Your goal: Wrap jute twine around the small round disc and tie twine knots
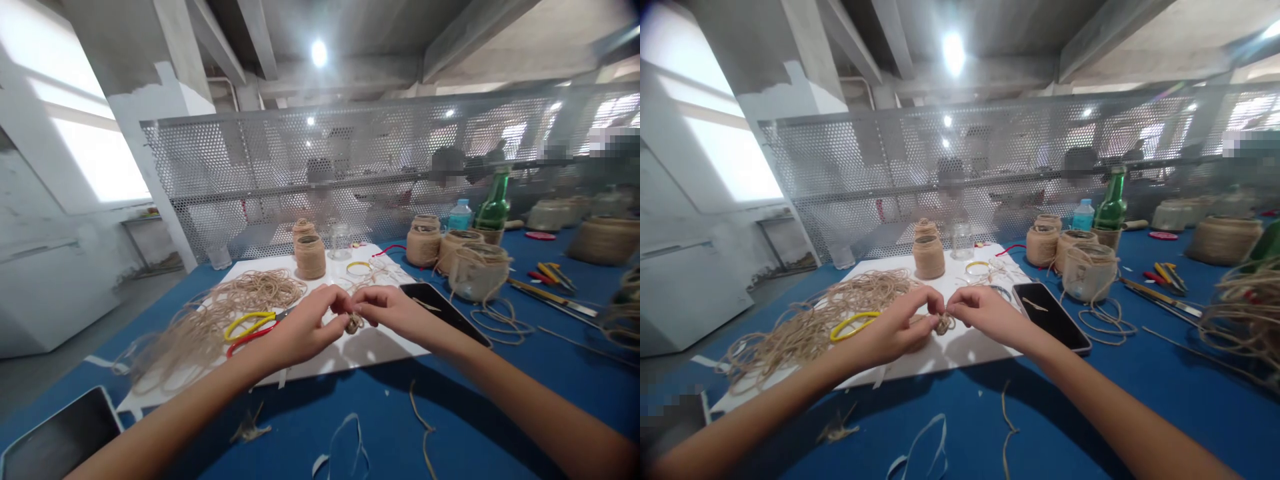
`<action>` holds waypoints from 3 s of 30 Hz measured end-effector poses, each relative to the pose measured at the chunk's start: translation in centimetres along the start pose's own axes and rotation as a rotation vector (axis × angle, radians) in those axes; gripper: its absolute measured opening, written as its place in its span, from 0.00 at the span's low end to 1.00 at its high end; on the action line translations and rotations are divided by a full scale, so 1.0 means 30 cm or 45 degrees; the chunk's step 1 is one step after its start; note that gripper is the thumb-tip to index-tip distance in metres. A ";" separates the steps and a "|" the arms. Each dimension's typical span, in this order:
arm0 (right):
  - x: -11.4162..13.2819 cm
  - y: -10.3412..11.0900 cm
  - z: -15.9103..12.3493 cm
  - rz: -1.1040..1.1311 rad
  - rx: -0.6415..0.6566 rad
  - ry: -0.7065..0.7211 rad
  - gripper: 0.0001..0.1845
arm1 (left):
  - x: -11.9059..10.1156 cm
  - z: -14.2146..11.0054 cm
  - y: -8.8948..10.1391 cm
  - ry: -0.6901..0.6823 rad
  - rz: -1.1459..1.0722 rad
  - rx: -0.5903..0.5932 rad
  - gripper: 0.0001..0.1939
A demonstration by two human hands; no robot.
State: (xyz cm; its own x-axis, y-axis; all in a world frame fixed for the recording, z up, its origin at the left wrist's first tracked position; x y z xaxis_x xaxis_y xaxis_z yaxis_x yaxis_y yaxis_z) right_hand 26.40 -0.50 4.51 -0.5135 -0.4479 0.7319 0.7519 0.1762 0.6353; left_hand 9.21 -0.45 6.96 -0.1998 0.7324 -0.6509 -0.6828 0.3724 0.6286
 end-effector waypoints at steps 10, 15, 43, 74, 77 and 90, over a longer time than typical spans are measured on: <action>0.037 -0.003 -0.012 -0.457 -0.302 0.094 0.09 | 0.038 0.005 -0.009 -0.094 0.428 -0.050 0.02; 0.049 -0.025 -0.028 -0.782 -0.457 0.216 0.08 | 0.057 0.008 -0.012 -0.050 0.498 -0.153 0.03; 0.070 -0.070 -0.061 -1.231 -0.778 0.437 0.12 | 0.050 -0.012 -0.044 -0.036 0.201 -0.358 0.09; 0.081 -0.087 -0.055 -0.300 -0.832 0.200 0.14 | 0.068 -0.026 -0.042 -0.255 0.297 -0.536 0.08; 0.088 -0.090 -0.055 -0.214 -0.785 0.135 0.14 | 0.071 -0.026 -0.045 -0.328 0.393 -0.507 0.08; 0.051 -0.084 -0.029 0.183 -0.703 -0.105 0.10 | 0.088 -0.021 -0.058 -0.407 0.583 -0.450 0.08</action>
State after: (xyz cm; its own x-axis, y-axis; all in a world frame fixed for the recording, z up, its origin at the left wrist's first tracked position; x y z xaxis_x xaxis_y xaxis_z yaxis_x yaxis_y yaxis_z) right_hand 24.07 -2.39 3.82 -0.4040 -0.3798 0.8322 0.9096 -0.2633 0.3214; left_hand 9.43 0.48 3.86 -0.3432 0.9259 -0.1580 -0.7788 -0.1865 0.5989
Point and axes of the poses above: each hand's wrist, its own z-axis towards the middle knuckle, its own y-axis out of the back of the hand, x = y × z, the point moved 2 cm from there along z, towards the middle knuckle, and after that the axes turned 12 degrees about -z, right-handed, at the moved point
